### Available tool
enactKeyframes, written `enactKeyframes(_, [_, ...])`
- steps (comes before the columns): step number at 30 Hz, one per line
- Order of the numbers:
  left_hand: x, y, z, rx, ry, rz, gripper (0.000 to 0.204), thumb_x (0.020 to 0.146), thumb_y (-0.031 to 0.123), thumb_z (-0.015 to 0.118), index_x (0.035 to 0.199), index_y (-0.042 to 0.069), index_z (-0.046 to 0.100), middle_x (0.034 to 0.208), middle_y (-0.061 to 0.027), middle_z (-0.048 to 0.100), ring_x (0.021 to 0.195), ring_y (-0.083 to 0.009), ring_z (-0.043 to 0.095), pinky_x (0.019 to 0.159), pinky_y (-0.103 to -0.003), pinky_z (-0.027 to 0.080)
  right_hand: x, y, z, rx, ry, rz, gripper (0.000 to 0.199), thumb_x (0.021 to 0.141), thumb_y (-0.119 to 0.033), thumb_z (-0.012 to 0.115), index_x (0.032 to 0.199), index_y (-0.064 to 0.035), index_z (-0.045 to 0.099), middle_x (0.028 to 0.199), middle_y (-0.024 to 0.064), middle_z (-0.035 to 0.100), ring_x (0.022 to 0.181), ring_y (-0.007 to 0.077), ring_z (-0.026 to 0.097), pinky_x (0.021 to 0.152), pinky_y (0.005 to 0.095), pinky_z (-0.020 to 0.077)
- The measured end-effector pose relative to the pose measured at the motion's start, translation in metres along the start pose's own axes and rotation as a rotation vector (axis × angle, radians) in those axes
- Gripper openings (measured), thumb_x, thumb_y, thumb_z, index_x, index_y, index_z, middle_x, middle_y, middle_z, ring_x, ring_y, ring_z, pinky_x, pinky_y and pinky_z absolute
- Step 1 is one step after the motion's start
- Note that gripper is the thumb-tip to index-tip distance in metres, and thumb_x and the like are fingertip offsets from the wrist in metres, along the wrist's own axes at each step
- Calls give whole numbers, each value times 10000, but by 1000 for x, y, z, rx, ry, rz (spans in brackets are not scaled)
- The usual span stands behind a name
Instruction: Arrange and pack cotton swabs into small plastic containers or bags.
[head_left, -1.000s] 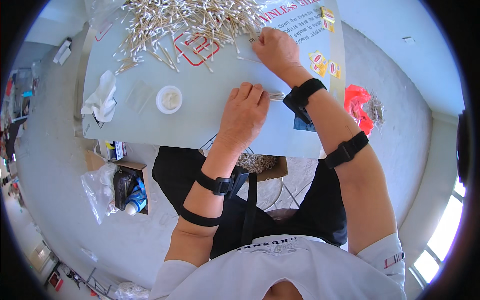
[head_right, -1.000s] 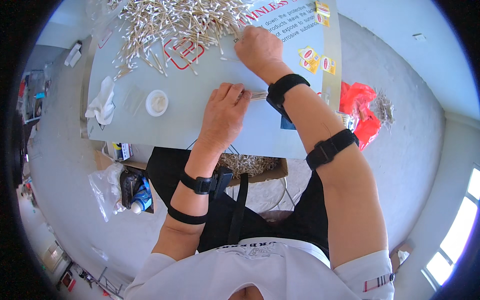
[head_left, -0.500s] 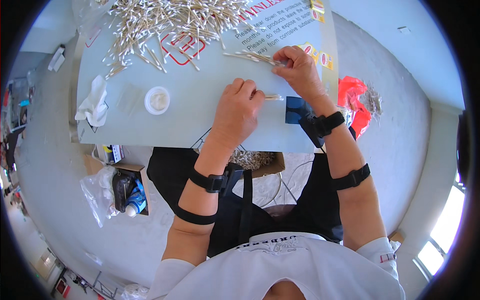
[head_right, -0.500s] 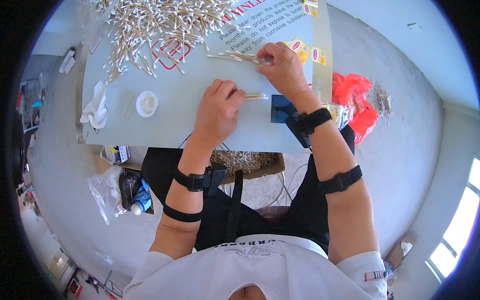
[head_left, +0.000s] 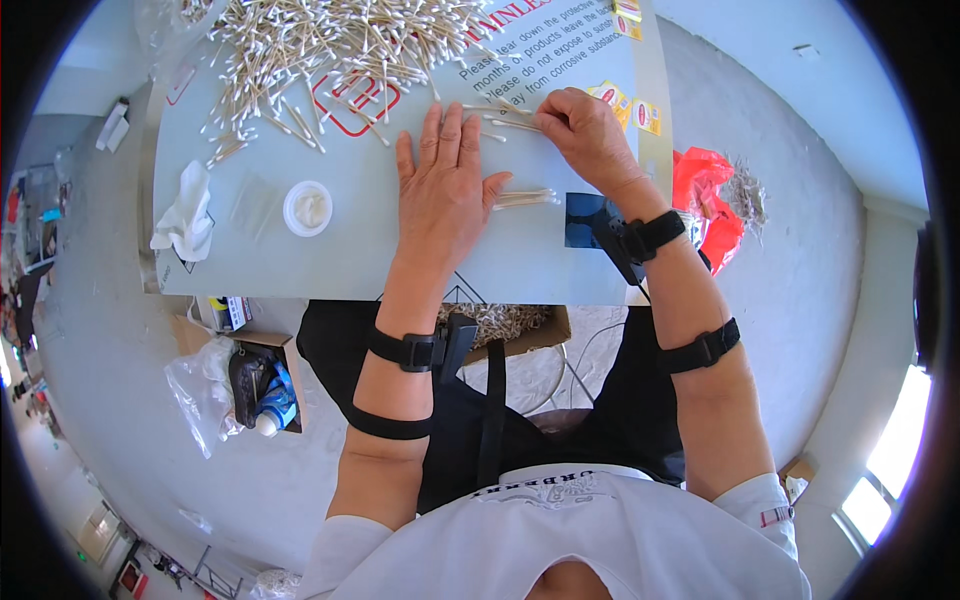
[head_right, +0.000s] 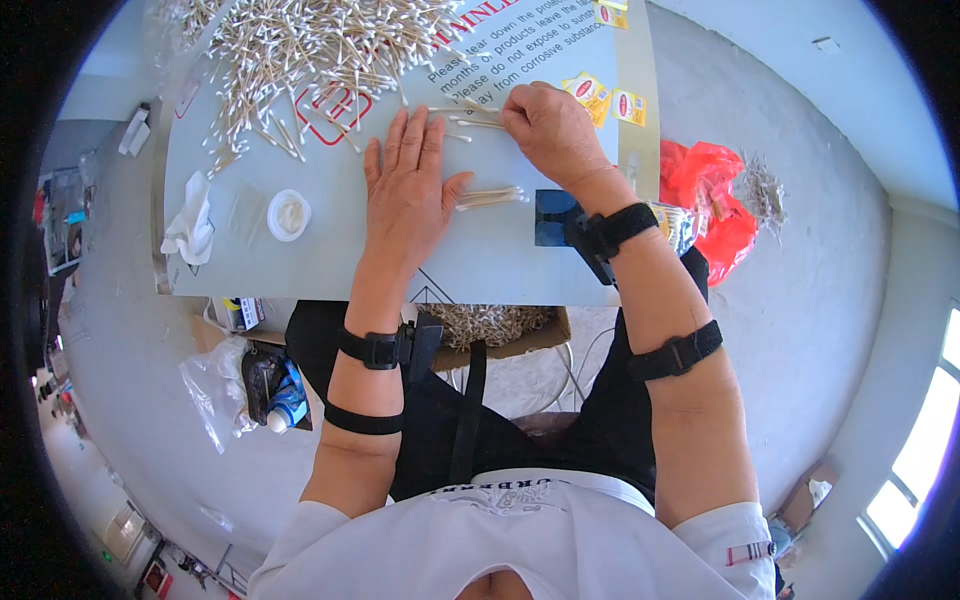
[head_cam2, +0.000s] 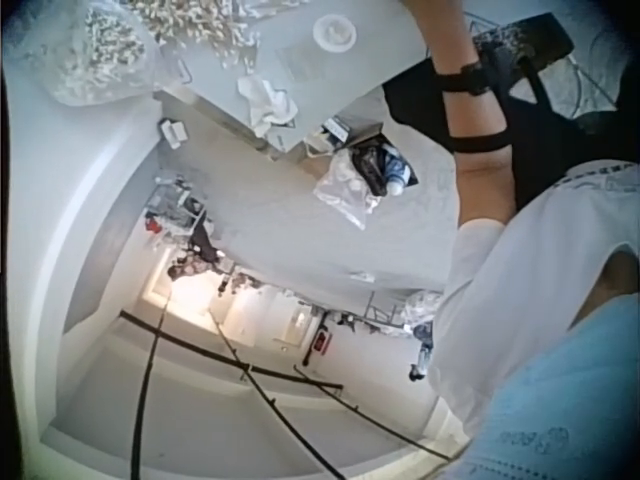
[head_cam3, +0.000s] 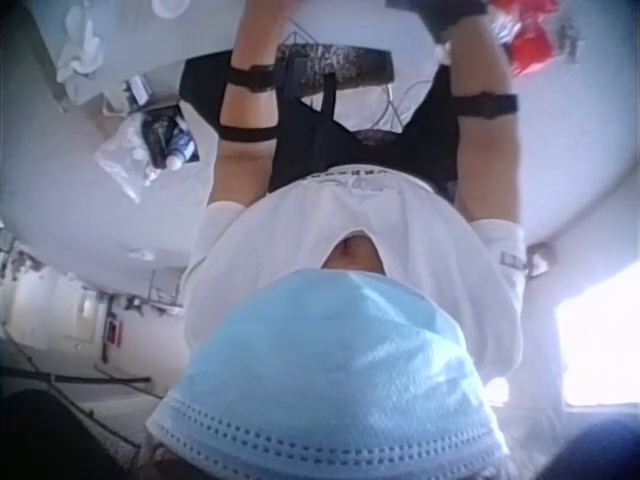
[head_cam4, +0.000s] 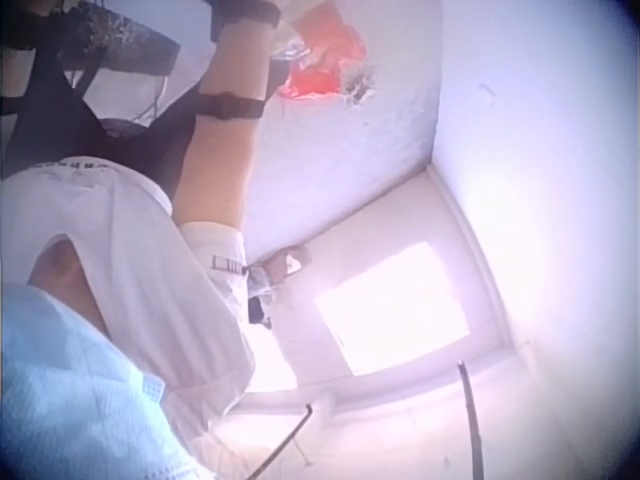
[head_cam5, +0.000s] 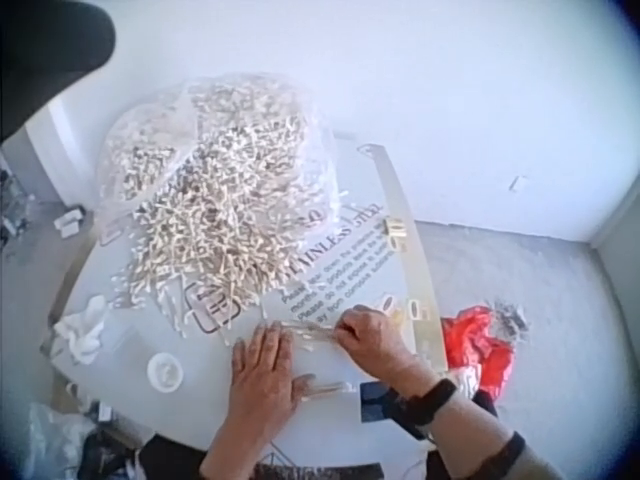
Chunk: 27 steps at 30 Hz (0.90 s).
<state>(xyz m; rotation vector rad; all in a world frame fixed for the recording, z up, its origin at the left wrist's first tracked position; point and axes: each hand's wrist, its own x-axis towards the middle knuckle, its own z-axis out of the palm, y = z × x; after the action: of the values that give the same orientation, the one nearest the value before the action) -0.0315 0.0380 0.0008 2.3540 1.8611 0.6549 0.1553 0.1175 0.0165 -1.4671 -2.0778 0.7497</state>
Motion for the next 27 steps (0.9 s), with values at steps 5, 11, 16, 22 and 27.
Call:
enactKeyframes(5, [-2, 7, -2, -48, -43, 3, 608, 855, 338, 649, 1332, 2, 479, 1394, -144, 420, 1324, -339, 351, 1119, -519, 230, 2, 5, -1, 7, 65, -15, 144, 832, -150, 613, 828, -8, 632, 834, 155, 634, 779, 330, 612, 701, 407, 489])
enactKeyframes(11, [0, 8, -5, -117, -52, 29, 608, 835, 315, 668, 1319, -2, 482, 1343, -139, 430, 1256, -350, 380, 1107, -495, 259, -7, 1, -4, 96, 37, 40, 128, 803, -69, 710, 874, 1, 631, 785, 64, 623, 686, 149, 559, 658, 274, 484])
enactKeyframes(16, [7, 8, 2, -113, 22, 30, 658, 860, 350, 647, 1377, 5, 433, 1435, -140, 391, 1360, -332, 318, 1130, -484, 231, -6, 2, -3, -6, 31, 4, 124, 795, -64, 705, 862, 11, 633, 783, 80, 613, 688, 172, 568, 651, 281, 478])
enactKeyframes(22, [9, 6, 7, -55, -23, 43, 663, 879, 386, 613, 1386, 2, 428, 1436, -126, 409, 1384, -300, 307, 1145, -482, 204, -5, 4, -4, 46, 26, 19, 111, 789, -123, 646, 814, -15, 650, 812, 147, 622, 774, 318, 612, 711, 393, 492])
enactKeyframes(27, [10, 4, 6, -80, -39, 33, 645, 876, 380, 619, 1369, 3, 444, 1407, -125, 431, 1370, -304, 327, 1142, -486, 205, -3, 5, -5, 44, 20, 16, 107, 795, -116, 634, 811, -12, 651, 812, 154, 622, 778, 323, 610, 714, 396, 492])
